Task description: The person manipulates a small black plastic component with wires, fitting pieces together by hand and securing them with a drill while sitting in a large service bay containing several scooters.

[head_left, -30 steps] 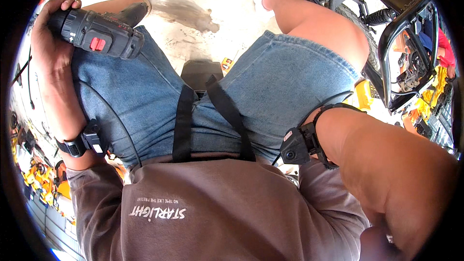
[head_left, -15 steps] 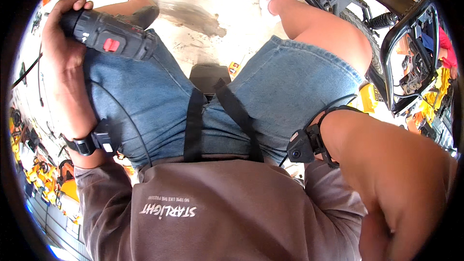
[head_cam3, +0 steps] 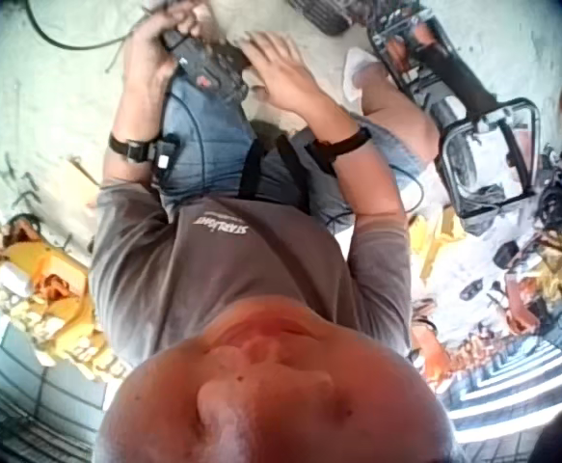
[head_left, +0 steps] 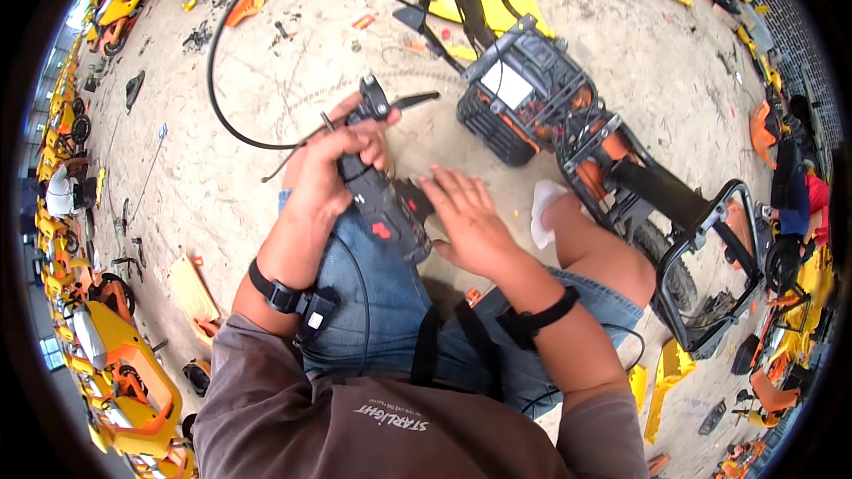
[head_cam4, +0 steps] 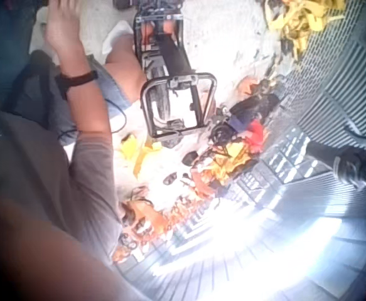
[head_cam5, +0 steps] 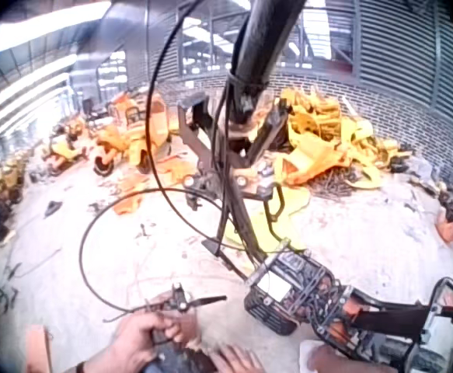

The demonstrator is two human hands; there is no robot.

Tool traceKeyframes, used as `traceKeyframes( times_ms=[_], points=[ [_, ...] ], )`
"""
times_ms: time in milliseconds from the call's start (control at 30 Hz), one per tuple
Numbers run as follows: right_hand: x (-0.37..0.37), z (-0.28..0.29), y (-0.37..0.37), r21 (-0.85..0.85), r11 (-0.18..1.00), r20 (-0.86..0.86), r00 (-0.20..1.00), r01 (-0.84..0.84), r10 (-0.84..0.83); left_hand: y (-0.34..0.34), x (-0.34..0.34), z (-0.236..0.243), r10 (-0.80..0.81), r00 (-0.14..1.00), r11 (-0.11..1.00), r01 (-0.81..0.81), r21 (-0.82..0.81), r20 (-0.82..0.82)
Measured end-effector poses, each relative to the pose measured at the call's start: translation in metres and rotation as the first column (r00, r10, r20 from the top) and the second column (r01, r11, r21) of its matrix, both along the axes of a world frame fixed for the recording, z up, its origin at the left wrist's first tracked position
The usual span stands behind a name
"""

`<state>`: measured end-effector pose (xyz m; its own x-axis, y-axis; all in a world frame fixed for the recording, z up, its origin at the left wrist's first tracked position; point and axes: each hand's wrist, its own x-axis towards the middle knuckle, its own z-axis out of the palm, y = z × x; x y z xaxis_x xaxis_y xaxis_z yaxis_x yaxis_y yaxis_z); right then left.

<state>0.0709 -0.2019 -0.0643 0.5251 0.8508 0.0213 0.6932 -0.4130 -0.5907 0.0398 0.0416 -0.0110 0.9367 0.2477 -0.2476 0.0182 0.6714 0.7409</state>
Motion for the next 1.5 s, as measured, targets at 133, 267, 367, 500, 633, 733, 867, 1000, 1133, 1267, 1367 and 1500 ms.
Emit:
traceKeyframes(
  times_ms=[133,267,367,500,633,733,867,1000,1133,1267,1367,1500],
  points=[
    [-0.009,-0.014,0.028,0.186,0.982,-0.025,0.999,0.024,-0.020,-0.002,-0.001,0.007,-0.169,0.984,0.986,0.169,-0.001,0.065],
    [-0.010,-0.001,0.021,0.272,0.962,0.021,0.999,-0.033,0.029,-0.003,0.001,0.008,-0.098,0.988,0.992,0.107,-0.071,0.117],
    [0.000,0.019,0.002,0.452,0.892,-0.138,0.989,0.014,0.055,0.004,0.006,0.000,0.034,0.999,0.999,-0.035,0.030,0.017],
    [-0.003,0.028,-0.023,0.482,0.812,-0.646,0.759,0.329,0.076,0.005,0.003,0.010,0.193,0.971,0.925,-0.132,0.357,-0.140],
    [0.000,0.054,-0.040,0.390,0.656,-0.918,0.329,0.646,0.222,0.004,0.000,0.008,0.260,0.947,0.792,-0.099,0.602,-0.187],
    [0.012,0.073,-0.049,0.272,0.612,-0.958,0.146,0.743,0.249,0.005,-0.002,0.000,0.258,0.948,0.692,-0.047,0.720,-0.186],
    [0.014,0.079,-0.047,0.338,0.674,-0.932,0.334,0.657,0.142,0.006,-0.005,0.003,0.204,0.957,0.668,0.016,0.744,-0.204],
    [0.005,0.075,-0.046,0.393,0.727,-0.905,0.378,0.563,0.197,0.004,0.001,0.007,0.162,0.950,0.657,0.098,0.747,-0.267],
    [-0.002,0.065,-0.045,0.407,0.784,-0.837,0.536,0.468,0.115,-0.002,0.004,0.013,0.069,0.955,0.658,0.173,0.732,-0.288],
    [-0.004,0.060,-0.048,0.324,0.853,-0.779,0.627,0.408,-0.004,-0.009,0.002,0.041,0.034,0.930,0.601,0.273,0.751,-0.365],
    [-0.008,0.060,-0.045,0.348,0.845,-0.734,0.678,0.407,-0.024,0.001,0.002,0.012,-0.089,0.934,0.829,0.262,0.494,-0.346],
    [-0.009,0.064,-0.043,0.382,0.827,-0.718,0.696,0.411,-0.014,0.003,0.007,0.012,-0.161,0.921,0.937,0.256,0.240,-0.354]
  ],
)
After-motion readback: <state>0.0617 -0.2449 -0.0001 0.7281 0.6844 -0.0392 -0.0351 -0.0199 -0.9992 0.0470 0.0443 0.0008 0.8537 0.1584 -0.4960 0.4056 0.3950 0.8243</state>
